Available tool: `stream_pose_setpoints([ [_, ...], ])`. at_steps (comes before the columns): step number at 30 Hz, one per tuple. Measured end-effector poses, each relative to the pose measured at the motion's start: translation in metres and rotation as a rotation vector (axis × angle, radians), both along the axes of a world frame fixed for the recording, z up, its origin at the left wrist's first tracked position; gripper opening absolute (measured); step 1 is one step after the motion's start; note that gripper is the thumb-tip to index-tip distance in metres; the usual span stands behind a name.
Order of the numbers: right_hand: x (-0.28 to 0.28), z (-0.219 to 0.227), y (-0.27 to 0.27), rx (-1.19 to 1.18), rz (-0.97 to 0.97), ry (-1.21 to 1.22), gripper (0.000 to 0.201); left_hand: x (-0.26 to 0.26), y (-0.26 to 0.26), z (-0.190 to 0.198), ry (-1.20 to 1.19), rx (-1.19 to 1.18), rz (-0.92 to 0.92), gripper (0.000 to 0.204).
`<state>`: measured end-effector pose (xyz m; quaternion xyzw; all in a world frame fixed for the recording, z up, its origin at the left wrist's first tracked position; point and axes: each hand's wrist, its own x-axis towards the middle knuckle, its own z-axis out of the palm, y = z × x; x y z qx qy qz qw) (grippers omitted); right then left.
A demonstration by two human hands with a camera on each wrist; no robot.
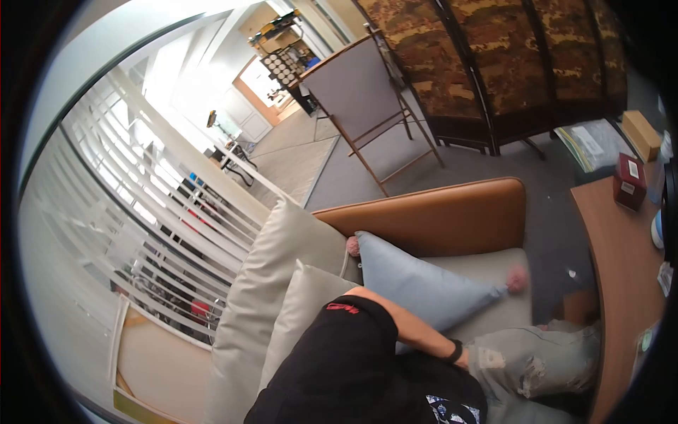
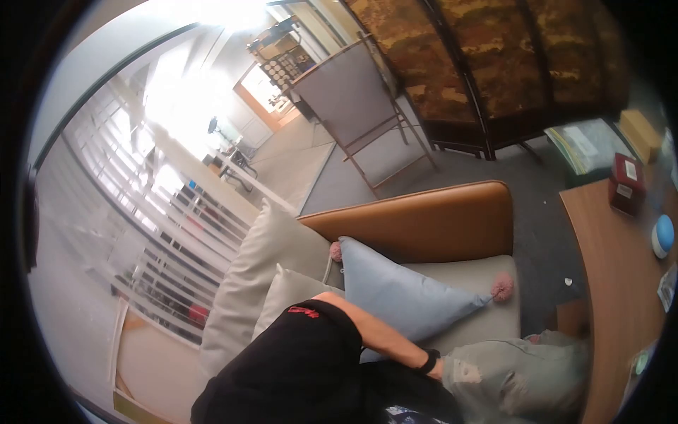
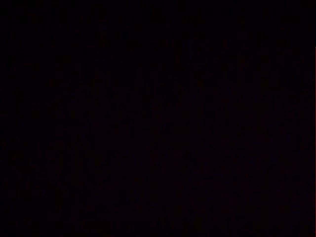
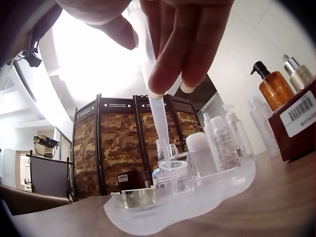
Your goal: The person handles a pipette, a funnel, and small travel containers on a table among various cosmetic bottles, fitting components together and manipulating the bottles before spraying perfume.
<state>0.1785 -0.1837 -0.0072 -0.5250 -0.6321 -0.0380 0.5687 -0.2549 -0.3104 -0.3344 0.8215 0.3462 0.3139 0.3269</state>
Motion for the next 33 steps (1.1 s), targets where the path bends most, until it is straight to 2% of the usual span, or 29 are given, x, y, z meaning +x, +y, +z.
stream_pose_setpoints([
  [1, 0.002, -0.003, 0.001, 0.016, 0.015, 0.035, 0.025, 0.000, 0.003, 0.013, -0.006, -0.010, -0.018, 0.035],
  [3, 0.000, 0.000, 0.000, 0.006, -0.007, -0.009, 0.025, 0.002, 0.011, 0.043, 0.157, -0.458, -0.021, 0.029],
  [8, -0.002, 0.002, -0.002, 0.002, -0.022, -0.016, 0.025, 0.001, 0.018, 0.078, 0.202, -0.564, 0.024, 0.028],
  [10, 0.002, 0.002, -0.003, 0.003, -0.032, -0.058, 0.025, 0.001, 0.014, 0.086, -0.048, -0.627, 0.186, 0.028],
  [12, 0.004, 0.002, -0.002, 0.001, -0.035, -0.106, 0.025, 0.003, 0.014, 0.079, -0.039, -0.630, 0.176, 0.028],
  [14, 0.006, 0.000, -0.003, 0.001, -0.012, -0.066, 0.026, -0.007, 0.016, 0.095, -0.036, -0.644, 0.169, 0.028],
  [17, 0.009, -0.001, -0.002, -0.017, 0.032, -0.098, 0.025, -0.010, 0.017, 0.091, -0.009, -0.661, 0.164, 0.028],
  [28, 0.001, -0.004, -0.007, -0.044, 0.012, -0.128, 0.023, -0.010, 0.006, 0.052, 0.126, -0.663, 0.157, 0.027],
  [33, 0.001, -0.002, -0.008, -0.047, 0.025, -0.150, 0.021, -0.027, -0.007, 0.058, 0.178, -0.661, 0.148, 0.027],
])
